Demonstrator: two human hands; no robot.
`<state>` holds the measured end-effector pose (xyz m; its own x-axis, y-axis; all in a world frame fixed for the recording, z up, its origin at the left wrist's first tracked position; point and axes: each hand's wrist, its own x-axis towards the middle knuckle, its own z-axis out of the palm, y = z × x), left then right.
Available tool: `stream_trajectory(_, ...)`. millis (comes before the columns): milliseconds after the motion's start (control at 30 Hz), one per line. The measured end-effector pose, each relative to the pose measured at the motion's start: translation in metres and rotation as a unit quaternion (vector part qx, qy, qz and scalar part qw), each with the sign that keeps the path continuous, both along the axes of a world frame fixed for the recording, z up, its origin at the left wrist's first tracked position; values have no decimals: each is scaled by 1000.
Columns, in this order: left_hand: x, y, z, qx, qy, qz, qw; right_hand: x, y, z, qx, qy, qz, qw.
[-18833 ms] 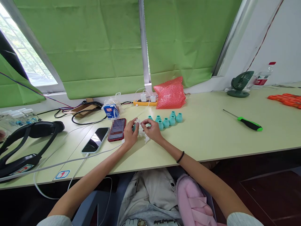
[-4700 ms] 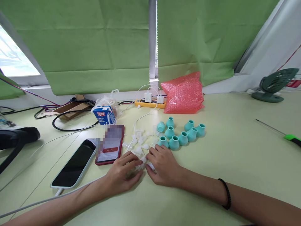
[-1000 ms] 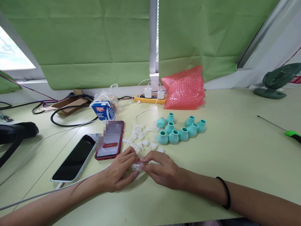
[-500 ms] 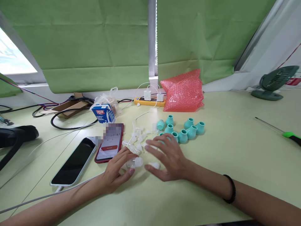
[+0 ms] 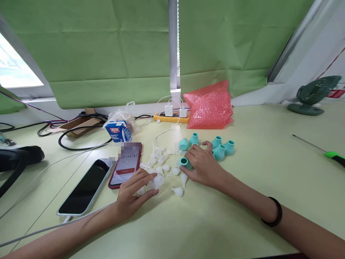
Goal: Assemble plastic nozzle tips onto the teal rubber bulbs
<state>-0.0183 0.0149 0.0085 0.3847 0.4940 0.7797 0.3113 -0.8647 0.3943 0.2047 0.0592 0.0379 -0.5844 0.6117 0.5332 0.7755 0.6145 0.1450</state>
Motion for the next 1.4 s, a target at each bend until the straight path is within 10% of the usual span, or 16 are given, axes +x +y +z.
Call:
stream_trajectory(367, -4, -2, 0, -23, 69, -12, 997, -15, -27, -9, -21, 170, 216, 961)
stream_trajectory(967, -6, -4, 4, -109, 288, -36, 951, -27, -46, -24, -163, 162, 184, 956)
stream_trajectory(1400, -1, -8, 25, -78, 363, -69, 926, -33, -50, -6, -491, 262, 122, 822)
